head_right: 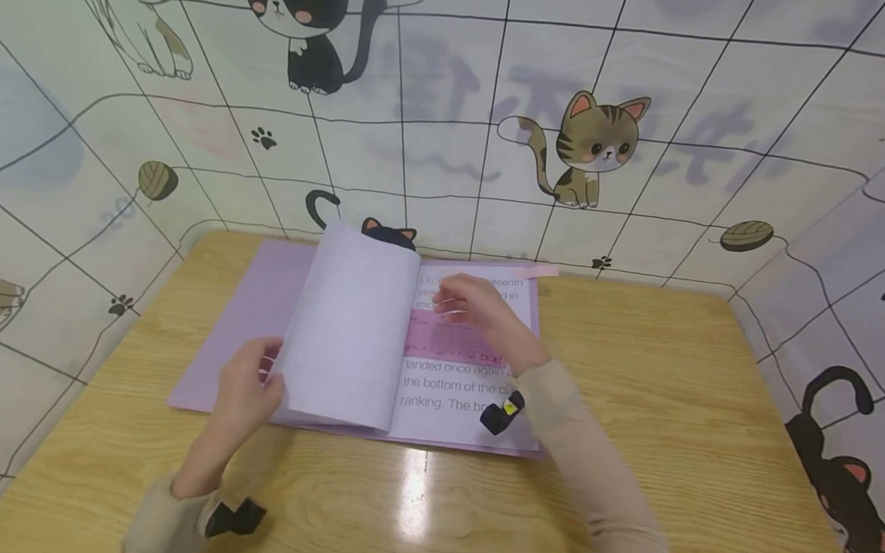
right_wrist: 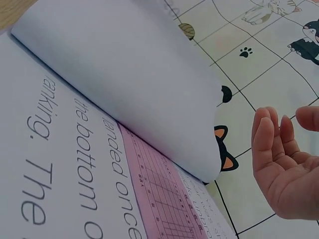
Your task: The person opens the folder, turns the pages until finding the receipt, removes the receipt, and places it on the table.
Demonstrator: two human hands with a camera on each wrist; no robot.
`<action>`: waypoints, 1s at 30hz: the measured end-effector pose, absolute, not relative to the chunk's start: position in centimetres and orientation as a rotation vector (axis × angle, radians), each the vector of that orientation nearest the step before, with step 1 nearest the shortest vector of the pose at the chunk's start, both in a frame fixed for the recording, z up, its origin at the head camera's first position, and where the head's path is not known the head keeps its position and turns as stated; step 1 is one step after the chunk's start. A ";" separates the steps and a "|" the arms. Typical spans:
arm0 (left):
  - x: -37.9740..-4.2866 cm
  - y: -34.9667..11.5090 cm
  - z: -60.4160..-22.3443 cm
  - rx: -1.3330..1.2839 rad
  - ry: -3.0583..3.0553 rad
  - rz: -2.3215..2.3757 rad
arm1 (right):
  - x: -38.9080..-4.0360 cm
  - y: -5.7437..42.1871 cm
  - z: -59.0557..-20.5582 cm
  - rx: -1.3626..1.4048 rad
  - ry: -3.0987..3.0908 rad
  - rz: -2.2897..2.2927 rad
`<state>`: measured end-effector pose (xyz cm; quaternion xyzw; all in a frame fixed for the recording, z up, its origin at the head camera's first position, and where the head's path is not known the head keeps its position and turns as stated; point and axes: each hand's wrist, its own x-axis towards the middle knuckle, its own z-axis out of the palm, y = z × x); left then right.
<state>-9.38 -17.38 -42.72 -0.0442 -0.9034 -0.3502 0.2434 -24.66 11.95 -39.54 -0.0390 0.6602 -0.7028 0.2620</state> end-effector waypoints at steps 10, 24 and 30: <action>-9.7 -18.2 -44.1 -0.045 -2.577 -0.991 | -24.9 13.9 -40.5 -0.093 1.808 -1.899; -10.1 -19.0 -46.1 0.061 -2.731 -1.050 | -25.6 16.9 -42.0 -0.041 1.832 -1.906; -10.4 -19.1 -46.8 0.087 -2.773 -1.072 | -25.9 18.3 -42.7 0.038 1.892 -1.904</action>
